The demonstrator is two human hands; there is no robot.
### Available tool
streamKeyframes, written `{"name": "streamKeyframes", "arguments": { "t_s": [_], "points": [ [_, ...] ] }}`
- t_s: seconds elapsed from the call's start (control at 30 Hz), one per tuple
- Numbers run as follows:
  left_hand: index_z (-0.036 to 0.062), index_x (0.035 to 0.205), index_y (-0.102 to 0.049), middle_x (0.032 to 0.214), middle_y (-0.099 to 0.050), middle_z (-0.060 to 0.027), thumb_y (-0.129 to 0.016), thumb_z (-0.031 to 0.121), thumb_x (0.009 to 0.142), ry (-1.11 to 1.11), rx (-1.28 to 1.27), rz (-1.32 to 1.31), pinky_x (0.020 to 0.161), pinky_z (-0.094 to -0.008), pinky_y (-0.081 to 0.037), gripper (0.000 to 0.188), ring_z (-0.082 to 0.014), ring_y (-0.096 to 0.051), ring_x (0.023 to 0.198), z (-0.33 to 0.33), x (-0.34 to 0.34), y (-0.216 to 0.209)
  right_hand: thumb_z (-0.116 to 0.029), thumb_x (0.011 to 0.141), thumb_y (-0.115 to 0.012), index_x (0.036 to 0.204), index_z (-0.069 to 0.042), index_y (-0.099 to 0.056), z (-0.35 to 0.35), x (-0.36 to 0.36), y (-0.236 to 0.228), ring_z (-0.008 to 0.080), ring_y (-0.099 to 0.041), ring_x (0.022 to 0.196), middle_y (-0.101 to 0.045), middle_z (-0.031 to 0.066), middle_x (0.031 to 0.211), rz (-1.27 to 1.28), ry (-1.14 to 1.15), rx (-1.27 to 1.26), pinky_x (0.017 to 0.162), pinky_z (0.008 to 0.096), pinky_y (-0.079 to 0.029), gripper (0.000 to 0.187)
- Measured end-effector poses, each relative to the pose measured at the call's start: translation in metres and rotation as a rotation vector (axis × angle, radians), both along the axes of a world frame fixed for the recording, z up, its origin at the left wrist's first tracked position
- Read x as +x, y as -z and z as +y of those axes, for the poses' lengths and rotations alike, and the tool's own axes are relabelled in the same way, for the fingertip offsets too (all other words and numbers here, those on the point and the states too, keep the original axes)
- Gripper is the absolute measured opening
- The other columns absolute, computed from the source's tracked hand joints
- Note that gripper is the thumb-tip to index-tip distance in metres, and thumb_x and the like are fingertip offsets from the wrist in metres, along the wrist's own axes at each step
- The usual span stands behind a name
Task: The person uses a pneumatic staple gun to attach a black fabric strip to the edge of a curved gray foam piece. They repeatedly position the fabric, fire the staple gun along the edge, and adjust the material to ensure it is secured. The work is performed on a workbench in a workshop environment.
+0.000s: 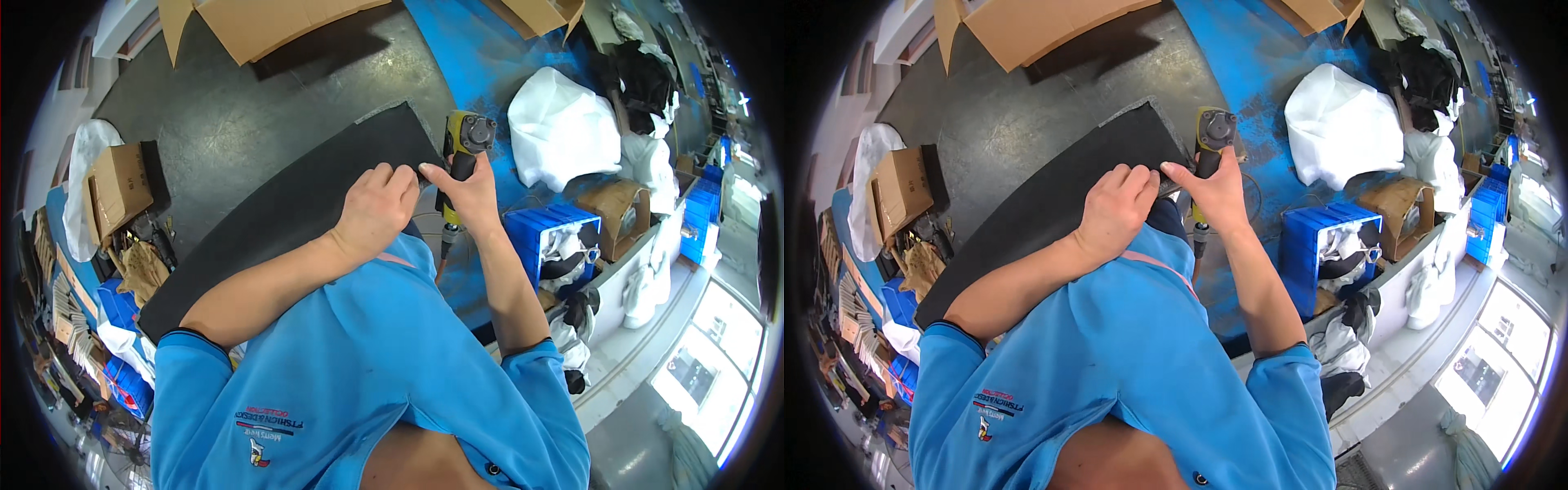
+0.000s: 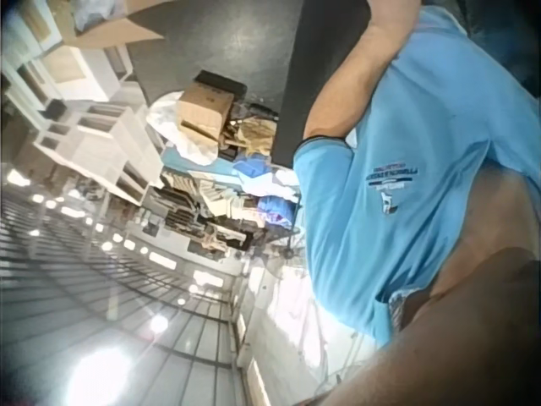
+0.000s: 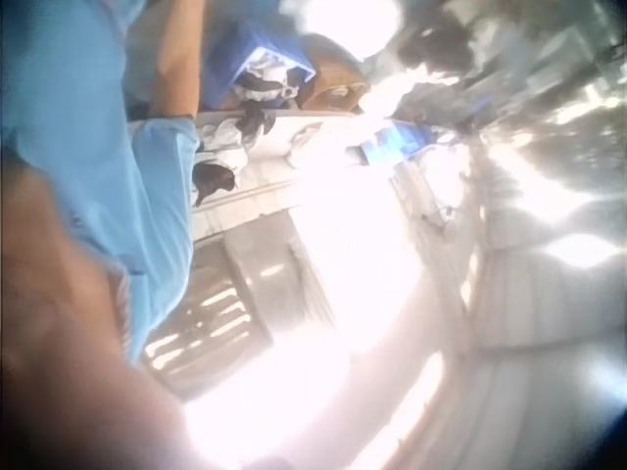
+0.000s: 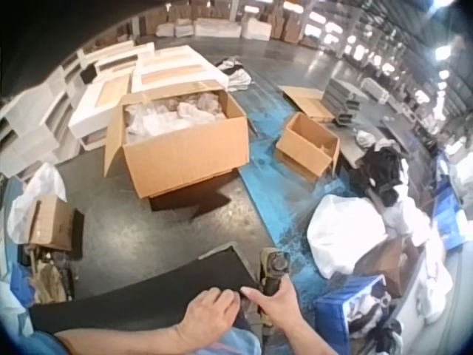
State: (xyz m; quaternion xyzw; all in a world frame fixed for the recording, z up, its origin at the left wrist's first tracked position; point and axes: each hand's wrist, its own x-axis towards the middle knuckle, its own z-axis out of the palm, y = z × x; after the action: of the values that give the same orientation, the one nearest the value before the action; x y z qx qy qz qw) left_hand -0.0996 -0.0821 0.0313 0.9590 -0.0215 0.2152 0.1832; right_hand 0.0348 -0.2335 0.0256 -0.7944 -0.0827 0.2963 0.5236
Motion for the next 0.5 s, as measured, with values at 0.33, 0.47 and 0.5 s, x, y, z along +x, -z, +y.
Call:
{"name": "streamKeyframes", "arguments": {
  "t_s": [0.33,0.47,0.5],
  "points": [
    [-0.0038,0.112,-0.071,0.093,-0.058,-0.0079,-0.068,0.010,0.079,0.097,0.000,0.023,0.071,-0.0327,-0.053,0.036,-0.0234,-0.059,0.082,0.026,-0.032,-0.006,-0.018,0.085,-0.090,0.112,-0.004,-0.056,0.004,-0.003,0.000,0.0102,-0.060,0.073,-0.059,0.0008,0.091,0.052,0.013,0.114,0.066,0.0286,-0.052,0.046],
    [-0.0050,0.110,-0.070,0.094,-0.059,-0.0090,-0.069,0.010,0.079,0.077,0.023,0.054,0.072,-0.0326,-0.053,0.035,-0.0227,-0.059,0.083,0.014,-0.030,-0.003,-0.014,0.086,-0.089,0.114,-0.004,-0.057,0.000,-0.005,-0.006,0.0099,-0.060,0.078,-0.060,0.0010,0.093,0.090,-0.006,0.185,0.069,0.0275,-0.051,0.044],
    [-0.0049,0.109,-0.070,0.094,-0.059,-0.0088,-0.069,0.010,0.079,0.058,0.037,0.050,0.072,-0.0326,-0.053,0.034,-0.0225,-0.059,0.083,0.012,-0.030,-0.001,-0.016,0.085,-0.090,0.114,-0.004,-0.057,0.003,-0.006,-0.002,0.0099,-0.060,0.079,-0.060,0.0009,0.094,0.070,-0.010,0.172,0.070,0.0274,-0.051,0.045]
  ]
}}
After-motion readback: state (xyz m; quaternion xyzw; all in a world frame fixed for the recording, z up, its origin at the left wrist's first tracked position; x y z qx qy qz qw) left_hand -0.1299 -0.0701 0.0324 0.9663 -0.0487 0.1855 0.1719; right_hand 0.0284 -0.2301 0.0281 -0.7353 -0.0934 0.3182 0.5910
